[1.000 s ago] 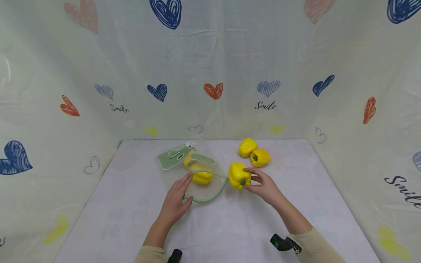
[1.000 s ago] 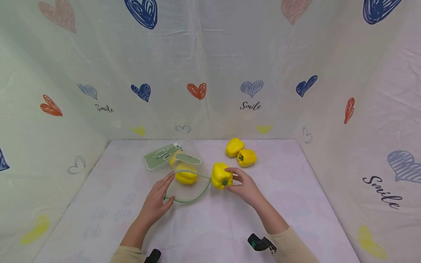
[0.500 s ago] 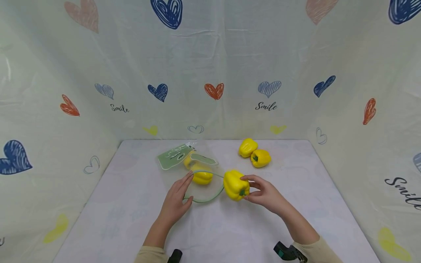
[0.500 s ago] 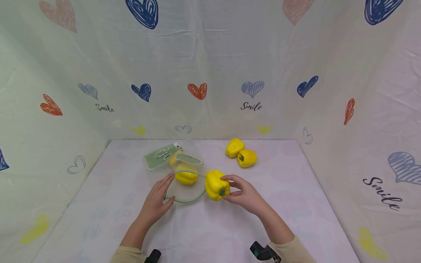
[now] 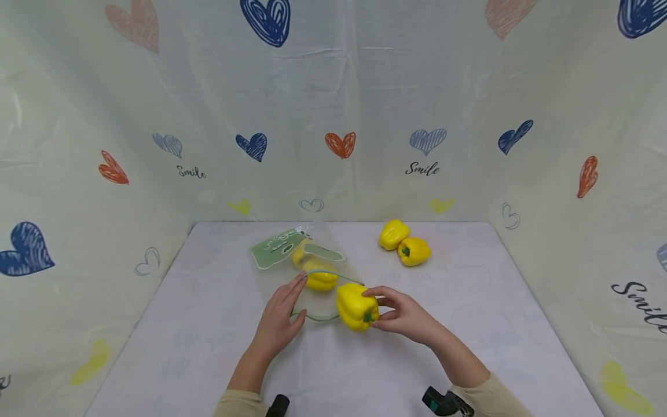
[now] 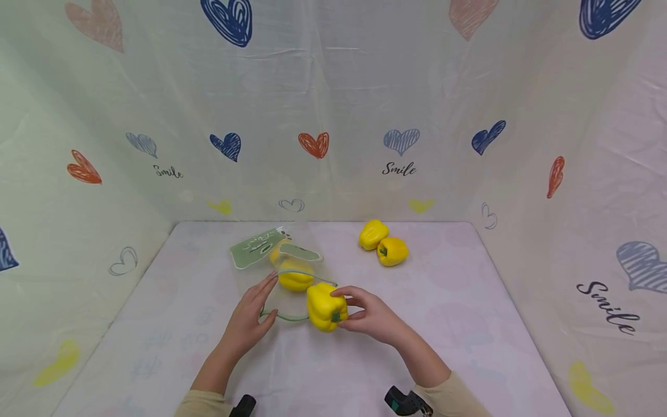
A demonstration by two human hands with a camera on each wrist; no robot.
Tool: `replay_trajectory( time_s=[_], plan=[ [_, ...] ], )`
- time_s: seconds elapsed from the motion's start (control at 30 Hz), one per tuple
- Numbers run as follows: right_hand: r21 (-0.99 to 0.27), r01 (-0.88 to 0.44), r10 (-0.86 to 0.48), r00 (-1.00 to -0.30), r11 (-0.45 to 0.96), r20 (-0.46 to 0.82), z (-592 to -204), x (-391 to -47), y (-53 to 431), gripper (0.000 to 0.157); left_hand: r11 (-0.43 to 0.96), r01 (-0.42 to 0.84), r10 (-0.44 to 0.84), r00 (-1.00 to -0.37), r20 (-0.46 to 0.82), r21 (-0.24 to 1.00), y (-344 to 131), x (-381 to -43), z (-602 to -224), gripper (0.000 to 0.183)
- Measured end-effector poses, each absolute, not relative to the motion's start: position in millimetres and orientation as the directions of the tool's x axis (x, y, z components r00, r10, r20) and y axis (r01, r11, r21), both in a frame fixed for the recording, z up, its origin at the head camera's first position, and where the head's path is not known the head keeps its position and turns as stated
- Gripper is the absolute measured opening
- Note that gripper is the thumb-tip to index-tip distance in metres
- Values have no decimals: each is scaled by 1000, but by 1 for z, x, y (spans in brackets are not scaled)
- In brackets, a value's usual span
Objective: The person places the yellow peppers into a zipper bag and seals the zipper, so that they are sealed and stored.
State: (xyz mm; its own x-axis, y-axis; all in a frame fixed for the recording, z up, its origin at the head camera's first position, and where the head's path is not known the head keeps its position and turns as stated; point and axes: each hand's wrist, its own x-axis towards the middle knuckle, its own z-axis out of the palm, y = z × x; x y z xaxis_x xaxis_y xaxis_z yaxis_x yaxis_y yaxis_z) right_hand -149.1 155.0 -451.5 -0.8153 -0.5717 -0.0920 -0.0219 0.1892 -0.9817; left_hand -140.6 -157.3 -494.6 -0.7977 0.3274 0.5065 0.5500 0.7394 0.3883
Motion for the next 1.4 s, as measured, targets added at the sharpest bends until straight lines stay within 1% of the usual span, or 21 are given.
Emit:
replay_trajectory(
  time_s=[0.27, 0.43, 0.6, 0.77, 0.97, 1.17, 1.4],
  plan=[
    [-979, -42, -594, -800, 202, -88, -460, -155, 137, 50, 733, 553, 326, -797, 508, 396, -159, -140, -495, 75],
    [-973, -37, -590, -800, 226, -107, -467, -159, 128, 50, 733, 550, 325, -800, 504, 400, -159, -140, -494, 73],
    [-971, -48, -581, -808, 236, -101, -472, -161, 121, 51, 731, 551, 328, -801, 500, 403, -159, -140, -494, 73],
    [-963, -61, -555, -826, 263, -99, -474, -163, 114, 52, 725, 565, 336, -790, 514, 394, -160, -141, -495, 75],
    [-951, -36, -512, -849, 307, -133, -474, -165, 104, 52, 715, 583, 344, -774, 532, 386, -160, -142, -495, 77],
    [-941, -17, -467, -871, 338, -152, -473, -166, 94, 52, 729, 563, 340, -791, 508, 389, -160, -141, -494, 76],
    [-939, 30, -443, -876, 343, -190, -473, -167, 87, 53, 739, 545, 329, -805, 494, 396, -159, -139, -494, 76]
  ],
)
